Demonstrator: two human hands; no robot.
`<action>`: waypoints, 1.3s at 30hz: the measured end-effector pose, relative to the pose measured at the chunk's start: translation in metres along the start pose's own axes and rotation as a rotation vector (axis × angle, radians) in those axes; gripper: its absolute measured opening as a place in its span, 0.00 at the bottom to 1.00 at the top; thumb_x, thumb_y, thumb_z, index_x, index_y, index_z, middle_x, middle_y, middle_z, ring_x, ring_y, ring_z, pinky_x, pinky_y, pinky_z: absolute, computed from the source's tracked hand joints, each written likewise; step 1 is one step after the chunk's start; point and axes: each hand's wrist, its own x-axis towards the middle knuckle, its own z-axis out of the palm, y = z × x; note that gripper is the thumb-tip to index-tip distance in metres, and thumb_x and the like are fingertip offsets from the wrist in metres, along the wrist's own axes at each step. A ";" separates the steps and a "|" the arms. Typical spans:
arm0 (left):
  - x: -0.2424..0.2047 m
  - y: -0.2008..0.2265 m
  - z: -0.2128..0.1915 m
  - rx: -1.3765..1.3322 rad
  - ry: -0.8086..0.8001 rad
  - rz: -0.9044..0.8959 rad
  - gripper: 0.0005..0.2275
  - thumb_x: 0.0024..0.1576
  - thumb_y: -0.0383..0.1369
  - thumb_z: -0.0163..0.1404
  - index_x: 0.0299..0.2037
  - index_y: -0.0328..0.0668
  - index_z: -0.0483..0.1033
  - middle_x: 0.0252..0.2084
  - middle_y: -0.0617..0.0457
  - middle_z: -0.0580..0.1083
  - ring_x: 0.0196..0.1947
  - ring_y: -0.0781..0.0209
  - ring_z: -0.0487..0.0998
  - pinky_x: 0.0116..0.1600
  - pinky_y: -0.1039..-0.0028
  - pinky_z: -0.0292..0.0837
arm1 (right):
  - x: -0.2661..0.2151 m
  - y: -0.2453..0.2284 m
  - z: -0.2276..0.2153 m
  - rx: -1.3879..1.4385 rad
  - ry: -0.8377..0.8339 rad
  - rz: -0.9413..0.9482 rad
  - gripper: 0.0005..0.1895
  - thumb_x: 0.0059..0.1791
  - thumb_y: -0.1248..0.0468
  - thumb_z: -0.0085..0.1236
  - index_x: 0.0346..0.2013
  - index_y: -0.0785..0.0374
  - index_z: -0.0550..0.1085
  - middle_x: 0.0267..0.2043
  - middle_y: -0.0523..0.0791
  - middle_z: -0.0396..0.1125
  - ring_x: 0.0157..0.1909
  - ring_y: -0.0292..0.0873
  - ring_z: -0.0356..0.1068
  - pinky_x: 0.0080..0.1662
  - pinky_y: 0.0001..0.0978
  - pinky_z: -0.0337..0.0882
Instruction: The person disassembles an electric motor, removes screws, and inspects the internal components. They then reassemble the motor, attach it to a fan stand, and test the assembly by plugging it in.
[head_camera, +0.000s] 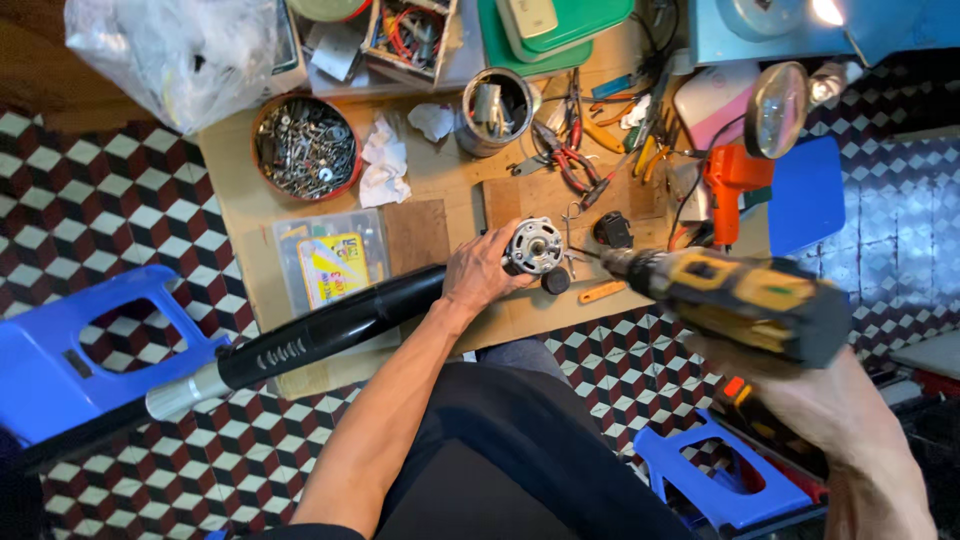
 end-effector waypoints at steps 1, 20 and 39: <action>0.001 0.000 -0.001 0.011 0.002 0.008 0.40 0.39 0.42 0.70 0.65 0.55 0.67 0.47 0.47 0.78 0.47 0.44 0.79 0.52 0.58 0.75 | -0.007 0.009 -0.005 0.071 0.110 0.233 0.22 0.41 0.69 0.68 0.50 0.64 0.77 0.39 0.49 0.76 0.35 0.44 0.73 0.38 0.40 0.76; 0.023 0.017 -0.028 -0.100 -0.215 -0.213 0.36 0.41 0.38 0.67 0.63 0.43 0.69 0.52 0.44 0.78 0.53 0.47 0.79 0.55 0.62 0.74 | 0.081 0.293 0.120 1.611 0.337 0.479 0.17 0.53 0.63 0.60 0.56 0.59 0.70 0.50 0.52 0.73 0.31 0.41 0.70 0.35 0.30 0.72; 0.063 0.018 -0.077 -0.086 -0.130 -0.230 0.34 0.42 0.38 0.69 0.62 0.39 0.72 0.50 0.49 0.81 0.48 0.61 0.82 0.54 0.72 0.75 | 0.121 0.328 0.137 0.340 0.047 0.656 0.23 0.49 0.56 0.66 0.52 0.70 0.75 0.47 0.54 0.75 0.48 0.50 0.75 0.52 0.41 0.72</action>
